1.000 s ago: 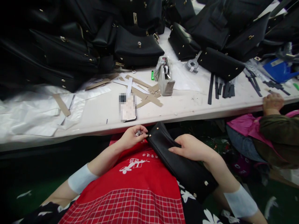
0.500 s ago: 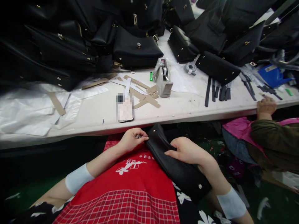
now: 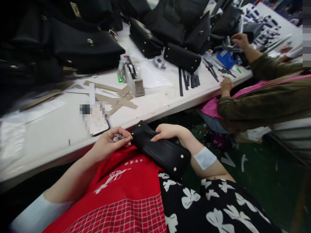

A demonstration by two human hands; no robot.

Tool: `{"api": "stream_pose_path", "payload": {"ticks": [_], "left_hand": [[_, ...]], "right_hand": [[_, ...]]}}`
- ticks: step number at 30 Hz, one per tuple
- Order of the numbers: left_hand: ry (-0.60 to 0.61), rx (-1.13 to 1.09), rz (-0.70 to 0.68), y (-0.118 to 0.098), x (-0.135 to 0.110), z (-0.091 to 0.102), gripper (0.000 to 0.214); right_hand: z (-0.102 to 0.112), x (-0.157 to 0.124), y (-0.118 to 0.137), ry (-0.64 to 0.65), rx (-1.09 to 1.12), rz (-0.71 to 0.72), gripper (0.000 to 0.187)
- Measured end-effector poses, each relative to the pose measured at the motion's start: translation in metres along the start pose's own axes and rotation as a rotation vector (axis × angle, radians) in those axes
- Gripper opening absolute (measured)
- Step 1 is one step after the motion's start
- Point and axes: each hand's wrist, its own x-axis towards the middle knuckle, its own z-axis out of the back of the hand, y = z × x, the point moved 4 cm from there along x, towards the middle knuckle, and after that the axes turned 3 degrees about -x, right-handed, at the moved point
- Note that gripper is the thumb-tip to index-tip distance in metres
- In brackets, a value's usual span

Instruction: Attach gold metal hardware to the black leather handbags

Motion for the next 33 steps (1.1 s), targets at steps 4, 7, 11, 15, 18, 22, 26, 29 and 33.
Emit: {"api": "stream_pose_path", "payload": {"ticks": [4,7,11,15,18,22,26,29,33], "left_hand": [[0.293,0.053,0.003,-0.014,0.008,-0.053,0.015],[0.486,0.136,0.04,-0.018,0.012,-0.092,0.007],[0.585,0.359,-0.104,-0.018,0.019,-0.129,0.021],[0.64,0.572,-0.435,-0.016,0.021,-0.156,0.014],[0.721,0.714,-0.567,-0.013,0.021,-0.169,0.014],[0.778,0.893,-0.629,-0.014,0.021,-0.179,0.017],[0.782,0.98,-0.624,-0.013,0.022,-0.186,0.019],[0.794,0.978,-0.614,-0.014,0.021,-0.182,0.017],[0.824,0.837,-0.537,-0.022,0.016,-0.162,0.01]], "right_hand": [[-0.004,0.006,0.0,-0.032,-0.086,0.03,0.04],[-0.006,0.006,-0.004,-0.059,-0.118,0.044,0.032],[-0.009,0.002,-0.006,-0.061,-0.09,0.028,0.02],[-0.008,-0.005,0.001,-0.087,-0.094,0.007,0.027],[-0.006,-0.009,0.005,-0.103,-0.12,0.018,0.036],[-0.005,-0.01,0.005,-0.129,-0.179,0.023,0.047],[-0.007,-0.007,0.003,-0.14,-0.211,0.017,0.049],[-0.008,-0.006,0.002,-0.14,-0.219,0.038,0.048],[-0.01,-0.004,0.002,-0.128,-0.188,0.058,0.049]]}}
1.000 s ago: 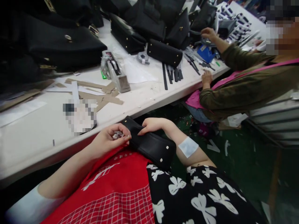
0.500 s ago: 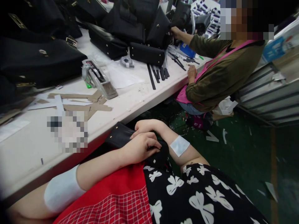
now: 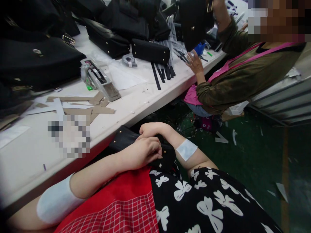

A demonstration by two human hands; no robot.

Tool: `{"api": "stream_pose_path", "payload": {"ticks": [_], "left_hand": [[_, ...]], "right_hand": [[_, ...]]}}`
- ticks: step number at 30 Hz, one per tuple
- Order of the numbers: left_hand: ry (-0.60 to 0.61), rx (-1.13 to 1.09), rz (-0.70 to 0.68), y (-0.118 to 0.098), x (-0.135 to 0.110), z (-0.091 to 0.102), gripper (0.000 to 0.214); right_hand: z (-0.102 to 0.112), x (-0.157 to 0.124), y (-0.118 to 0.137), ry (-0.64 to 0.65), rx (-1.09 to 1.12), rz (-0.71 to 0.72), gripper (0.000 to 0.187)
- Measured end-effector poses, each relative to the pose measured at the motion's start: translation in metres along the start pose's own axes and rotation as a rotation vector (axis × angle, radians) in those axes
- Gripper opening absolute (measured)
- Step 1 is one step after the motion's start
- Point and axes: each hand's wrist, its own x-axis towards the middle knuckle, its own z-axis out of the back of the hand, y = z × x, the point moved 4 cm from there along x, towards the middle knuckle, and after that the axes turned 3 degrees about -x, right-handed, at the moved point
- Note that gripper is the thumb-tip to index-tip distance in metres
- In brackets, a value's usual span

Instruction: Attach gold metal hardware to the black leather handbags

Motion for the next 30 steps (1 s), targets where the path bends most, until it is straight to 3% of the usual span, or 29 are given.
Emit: {"api": "stream_pose_path", "payload": {"ticks": [5,8,15,17,20,23,26,27,30], "left_hand": [[0.037,-0.211,-0.002,0.001,-0.017,0.004,0.012],[0.121,-0.132,-0.075,-0.002,-0.016,-0.009,0.018],[0.192,0.036,-0.036,-0.004,-0.012,-0.033,0.015],[0.184,-0.016,-0.047,-0.007,-0.017,-0.029,0.014],[0.133,-0.208,-0.029,-0.007,-0.038,-0.008,0.009],[-0.075,-0.494,0.156,0.008,-0.08,0.027,0.009],[-0.482,-0.71,0.377,0.032,-0.14,0.06,0.017],[-0.621,-0.741,0.425,0.039,-0.16,0.067,0.019],[-0.944,-0.799,0.519,0.055,-0.205,0.078,0.03]], "right_hand": [[-0.002,0.002,-0.002,0.012,0.007,0.016,0.049],[-0.003,0.004,-0.004,0.02,0.009,-0.015,0.05],[-0.002,0.002,-0.005,-0.007,-0.052,-0.102,0.055],[-0.005,-0.004,-0.002,-0.032,-0.11,-0.138,0.061],[-0.014,-0.021,0.009,-0.111,-0.206,-0.139,0.057],[-0.027,-0.046,0.021,-0.203,-0.272,-0.098,0.031],[-0.041,-0.081,0.036,-0.269,-0.345,0.063,0.012],[-0.044,-0.095,0.041,-0.301,-0.382,0.121,0.012],[-0.051,-0.131,0.05,-0.477,-0.579,0.234,0.034]]}}
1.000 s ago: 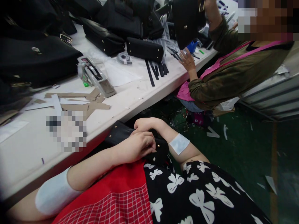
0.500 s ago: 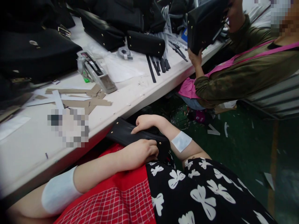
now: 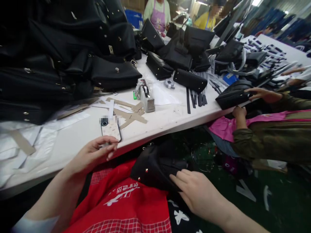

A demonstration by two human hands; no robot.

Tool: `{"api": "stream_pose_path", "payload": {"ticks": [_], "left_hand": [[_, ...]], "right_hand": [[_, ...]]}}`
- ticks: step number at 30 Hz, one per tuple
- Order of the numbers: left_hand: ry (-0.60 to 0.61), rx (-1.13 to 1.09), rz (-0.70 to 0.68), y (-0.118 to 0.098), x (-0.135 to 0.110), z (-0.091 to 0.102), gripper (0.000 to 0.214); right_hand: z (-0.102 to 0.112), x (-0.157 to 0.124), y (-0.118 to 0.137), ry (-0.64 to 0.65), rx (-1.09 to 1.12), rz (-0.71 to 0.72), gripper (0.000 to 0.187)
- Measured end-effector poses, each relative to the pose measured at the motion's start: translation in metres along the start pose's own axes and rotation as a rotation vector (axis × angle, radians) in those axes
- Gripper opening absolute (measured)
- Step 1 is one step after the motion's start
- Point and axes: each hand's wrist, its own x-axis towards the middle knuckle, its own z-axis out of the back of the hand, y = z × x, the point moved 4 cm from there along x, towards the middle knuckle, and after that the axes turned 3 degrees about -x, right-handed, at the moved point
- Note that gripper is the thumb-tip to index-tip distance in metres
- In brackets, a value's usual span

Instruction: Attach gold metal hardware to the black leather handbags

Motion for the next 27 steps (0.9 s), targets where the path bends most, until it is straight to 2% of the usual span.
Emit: {"api": "stream_pose_path", "payload": {"ticks": [2,4,7,10,13,16,18,21,24,26,27], "left_hand": [[-0.108,-0.034,0.038,0.009,-0.001,0.011,0.034],[-0.118,-0.026,0.102,0.021,0.004,0.004,0.037],[0.009,0.013,0.233,0.044,0.017,-0.027,0.051],[0.151,0.029,0.394,0.064,0.032,-0.057,0.066],[0.219,-0.024,0.552,0.072,0.044,-0.07,0.07],[0.273,0.004,0.57,0.061,0.051,-0.073,0.07],[0.32,0.09,0.481,0.047,0.054,-0.076,0.063],[0.399,0.268,0.191,0.025,0.055,-0.09,0.046],[0.473,0.573,-0.199,0.012,0.05,-0.111,0.023],[0.485,0.801,-0.376,0.012,0.048,-0.12,0.019],[0.479,0.895,-0.432,0.014,0.047,-0.122,0.02]], "right_hand": [[0.004,-0.014,0.005,-0.101,-0.153,0.031,0.044],[-0.001,-0.021,0.008,-0.135,-0.265,0.049,0.047],[-0.011,-0.022,0.013,-0.164,-0.369,0.093,0.045],[-0.013,-0.02,0.017,-0.234,-0.385,0.132,0.042],[-0.008,-0.02,0.022,-0.277,-0.383,0.174,0.042],[-0.009,-0.022,0.022,-0.313,-0.424,0.215,0.042],[-0.019,-0.024,0.017,-0.372,-0.459,0.234,0.042],[-0.048,-0.02,0.0,-0.474,-0.498,0.21,0.045],[-0.08,-0.005,-0.025,-0.394,-0.386,0.05,0.041],[-0.086,0.006,-0.039,-0.327,-0.224,-0.055,0.042],[-0.082,0.011,-0.045,-0.342,-0.146,-0.102,0.042]]}}
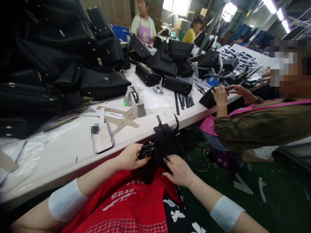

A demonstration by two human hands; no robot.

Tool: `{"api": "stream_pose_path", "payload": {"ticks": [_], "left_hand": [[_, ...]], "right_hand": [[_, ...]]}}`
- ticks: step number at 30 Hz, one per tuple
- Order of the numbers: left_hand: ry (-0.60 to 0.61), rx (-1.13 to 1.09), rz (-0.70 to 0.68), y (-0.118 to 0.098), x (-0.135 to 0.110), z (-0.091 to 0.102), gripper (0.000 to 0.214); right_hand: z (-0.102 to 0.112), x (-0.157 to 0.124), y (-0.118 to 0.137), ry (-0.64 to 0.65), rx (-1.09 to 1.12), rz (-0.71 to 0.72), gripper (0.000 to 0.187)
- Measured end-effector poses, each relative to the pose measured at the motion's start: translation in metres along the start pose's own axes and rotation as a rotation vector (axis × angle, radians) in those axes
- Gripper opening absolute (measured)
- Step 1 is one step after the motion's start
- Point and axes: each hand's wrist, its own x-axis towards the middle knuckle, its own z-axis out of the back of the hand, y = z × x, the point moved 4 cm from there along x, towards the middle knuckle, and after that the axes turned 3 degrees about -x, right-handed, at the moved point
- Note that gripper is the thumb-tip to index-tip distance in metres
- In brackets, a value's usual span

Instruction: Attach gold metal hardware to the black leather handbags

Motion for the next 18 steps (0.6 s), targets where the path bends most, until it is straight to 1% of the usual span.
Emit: {"api": "stream_pose_path", "payload": {"ticks": [1,3,4,5,6,8,10,12,14,15,18], "left_hand": [[0.002,0.081,-0.017,0.0,0.001,-0.002,0.021],[0.009,0.187,-0.046,0.0,0.001,-0.004,0.022],[0.016,0.221,-0.066,-0.001,0.001,-0.005,0.022],[0.029,0.248,-0.089,-0.002,0.001,-0.006,0.021],[0.048,0.269,-0.113,-0.004,0.001,-0.007,0.019],[0.078,0.301,-0.148,-0.007,0.001,-0.008,0.016],[0.079,0.325,-0.153,-0.005,0.0,-0.008,0.017],[0.056,0.356,-0.122,0.003,-0.002,-0.008,0.022],[0.061,0.396,-0.086,0.015,-0.005,-0.009,0.026],[0.077,0.416,-0.076,0.021,-0.006,-0.011,0.027],[0.117,0.467,-0.061,0.036,-0.008,-0.017,0.026]], "right_hand": [[0.006,0.007,-0.005,-0.044,0.056,-0.061,0.039],[0.028,0.023,-0.015,-0.2,0.123,-0.185,0.031],[0.039,0.032,-0.018,-0.274,0.14,-0.23,0.031],[0.048,0.04,-0.02,-0.323,0.148,-0.243,0.033],[0.056,0.049,-0.019,-0.345,0.148,-0.223,0.034],[0.064,0.064,-0.014,-0.308,0.125,-0.133,0.034],[0.064,0.072,-0.01,-0.218,0.066,-0.078,0.029],[0.06,0.074,-0.008,-0.102,-0.008,-0.067,0.025],[0.055,0.072,-0.006,-0.007,-0.081,-0.04,0.021],[0.053,0.071,-0.004,0.018,-0.115,-0.012,0.02],[0.055,0.065,0.005,0.015,-0.197,0.041,0.019]]}}
